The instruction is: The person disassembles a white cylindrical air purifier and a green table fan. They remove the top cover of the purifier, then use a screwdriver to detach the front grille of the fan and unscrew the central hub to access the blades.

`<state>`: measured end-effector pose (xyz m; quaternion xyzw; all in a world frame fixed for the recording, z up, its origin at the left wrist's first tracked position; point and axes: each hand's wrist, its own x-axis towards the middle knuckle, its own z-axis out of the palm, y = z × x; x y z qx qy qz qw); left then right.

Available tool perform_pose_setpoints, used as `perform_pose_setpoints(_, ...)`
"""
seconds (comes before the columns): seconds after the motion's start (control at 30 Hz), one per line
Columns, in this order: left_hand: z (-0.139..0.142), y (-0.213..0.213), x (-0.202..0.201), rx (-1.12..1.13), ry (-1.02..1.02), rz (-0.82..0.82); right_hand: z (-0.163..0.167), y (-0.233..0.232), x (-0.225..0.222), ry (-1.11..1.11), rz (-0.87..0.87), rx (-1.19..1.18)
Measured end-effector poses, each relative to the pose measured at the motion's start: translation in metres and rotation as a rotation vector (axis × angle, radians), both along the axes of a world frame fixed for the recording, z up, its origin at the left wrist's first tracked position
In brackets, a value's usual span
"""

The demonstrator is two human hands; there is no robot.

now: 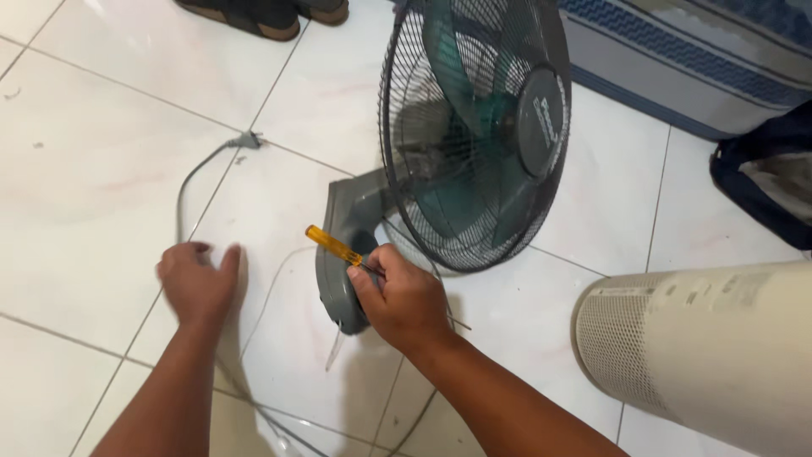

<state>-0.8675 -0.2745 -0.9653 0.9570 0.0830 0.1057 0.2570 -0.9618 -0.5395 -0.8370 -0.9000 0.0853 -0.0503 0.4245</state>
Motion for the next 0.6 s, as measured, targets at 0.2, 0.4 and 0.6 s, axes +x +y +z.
perform_pose_setpoints(0.2,-0.022,0.033,0.003,0.270,-0.007,-0.144,0.010,0.012,0.041,0.148,0.015,0.084)
perform_pose_setpoints(0.4,-0.032,0.034,0.014,0.298,0.056,-0.109,0.016,0.023,0.066,0.261,-0.054,0.079)
perform_pose_setpoints(0.6,-0.048,0.038,0.018,0.330,0.082,-0.074,0.023,0.017,0.087,0.330,0.000,0.050)
